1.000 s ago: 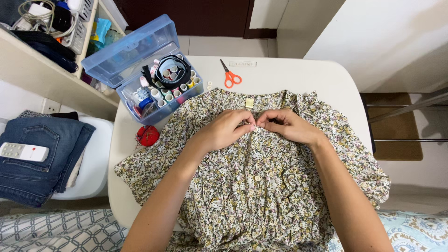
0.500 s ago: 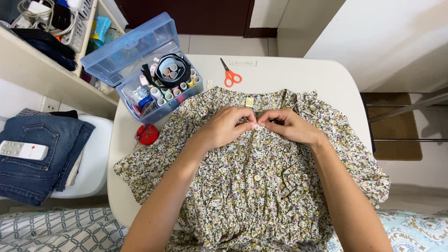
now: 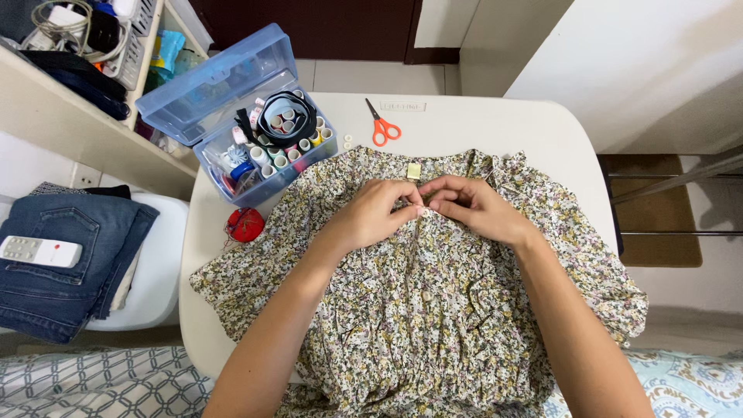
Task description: The person lays a floral blouse on a small table, threads a needle, cuts the thread with scissors, and sews a button onto the blouse by hand, working the needle through the fabric and button repeatedly before finishing the stitch.
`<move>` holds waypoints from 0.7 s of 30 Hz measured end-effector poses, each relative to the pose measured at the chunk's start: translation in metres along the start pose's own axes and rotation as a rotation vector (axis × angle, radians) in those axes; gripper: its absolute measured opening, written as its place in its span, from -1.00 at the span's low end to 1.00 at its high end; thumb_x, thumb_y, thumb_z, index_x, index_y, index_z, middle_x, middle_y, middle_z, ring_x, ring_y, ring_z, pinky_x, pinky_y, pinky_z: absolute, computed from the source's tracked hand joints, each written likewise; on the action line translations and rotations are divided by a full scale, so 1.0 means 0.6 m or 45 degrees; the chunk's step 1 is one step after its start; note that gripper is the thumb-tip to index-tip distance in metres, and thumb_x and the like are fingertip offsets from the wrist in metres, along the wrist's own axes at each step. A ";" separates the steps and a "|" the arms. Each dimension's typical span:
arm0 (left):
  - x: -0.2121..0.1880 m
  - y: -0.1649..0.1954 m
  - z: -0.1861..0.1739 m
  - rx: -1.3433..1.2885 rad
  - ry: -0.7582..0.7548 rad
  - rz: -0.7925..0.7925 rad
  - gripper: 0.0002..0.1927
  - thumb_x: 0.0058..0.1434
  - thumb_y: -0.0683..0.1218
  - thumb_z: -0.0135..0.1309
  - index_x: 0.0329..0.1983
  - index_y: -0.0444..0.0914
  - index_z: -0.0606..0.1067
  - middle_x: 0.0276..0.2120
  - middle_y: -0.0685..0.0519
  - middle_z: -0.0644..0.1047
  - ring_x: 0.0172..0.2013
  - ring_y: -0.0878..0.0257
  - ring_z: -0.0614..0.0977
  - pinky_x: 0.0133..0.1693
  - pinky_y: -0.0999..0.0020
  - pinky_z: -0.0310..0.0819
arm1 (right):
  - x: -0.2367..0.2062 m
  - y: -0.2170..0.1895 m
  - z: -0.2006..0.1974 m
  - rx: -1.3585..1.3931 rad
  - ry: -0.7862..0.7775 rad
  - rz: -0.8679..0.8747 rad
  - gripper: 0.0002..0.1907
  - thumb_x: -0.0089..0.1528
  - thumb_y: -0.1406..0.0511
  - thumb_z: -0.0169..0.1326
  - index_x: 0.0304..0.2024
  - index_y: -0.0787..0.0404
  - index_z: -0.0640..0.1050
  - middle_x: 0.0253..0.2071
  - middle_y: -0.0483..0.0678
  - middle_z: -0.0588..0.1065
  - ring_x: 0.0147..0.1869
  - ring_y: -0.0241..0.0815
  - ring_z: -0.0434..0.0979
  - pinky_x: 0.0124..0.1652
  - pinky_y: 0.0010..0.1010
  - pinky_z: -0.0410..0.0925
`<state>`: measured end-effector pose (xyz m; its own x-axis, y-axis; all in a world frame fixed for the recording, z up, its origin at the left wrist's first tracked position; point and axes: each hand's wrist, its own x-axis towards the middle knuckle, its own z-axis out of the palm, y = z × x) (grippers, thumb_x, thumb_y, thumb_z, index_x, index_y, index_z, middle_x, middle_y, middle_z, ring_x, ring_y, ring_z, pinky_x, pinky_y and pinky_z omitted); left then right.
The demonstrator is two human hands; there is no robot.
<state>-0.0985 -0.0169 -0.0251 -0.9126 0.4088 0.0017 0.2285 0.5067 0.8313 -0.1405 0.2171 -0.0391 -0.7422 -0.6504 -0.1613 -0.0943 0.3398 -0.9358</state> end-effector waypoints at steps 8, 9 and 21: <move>0.000 0.000 0.001 -0.166 -0.023 0.000 -0.80 0.21 -0.04 0.18 -0.23 -0.27 0.62 -0.32 -0.01 0.68 -0.30 0.23 0.70 -0.19 0.26 0.53 | -0.079 -0.055 0.089 -0.381 0.633 -0.428 -0.80 0.24 0.42 0.17 -0.06 0.25 0.60 0.00 0.01 0.60 0.12 -0.12 0.60 0.13 -0.31 0.44; 0.000 0.001 0.002 -0.158 -0.054 -0.067 -0.80 0.19 -0.04 0.18 -0.24 -0.26 0.63 -0.34 0.01 0.68 -0.34 0.23 0.68 -0.23 0.26 0.52 | -0.082 -0.056 0.102 -0.365 0.686 -0.392 -0.81 0.23 0.42 0.19 -0.09 0.26 0.61 -0.01 0.01 0.60 0.09 -0.14 0.61 0.10 -0.33 0.46; 0.005 -0.006 0.021 -0.071 0.115 -0.037 -0.79 0.13 -0.03 0.21 -0.30 -0.27 0.64 -0.37 -0.03 0.69 -0.35 0.19 0.72 -0.23 0.27 0.54 | -0.078 -0.047 0.141 -0.160 0.967 -0.488 -0.94 0.34 0.42 0.06 -0.14 0.29 0.47 -0.02 0.03 0.55 0.13 -0.13 0.56 0.17 -0.26 0.42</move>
<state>-0.0980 -0.0082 -0.0350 -0.9461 0.3229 0.0254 0.1847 0.4736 0.8611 -0.0470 0.1807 -0.0315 -0.8828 -0.1197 0.4543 -0.4687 0.2916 -0.8338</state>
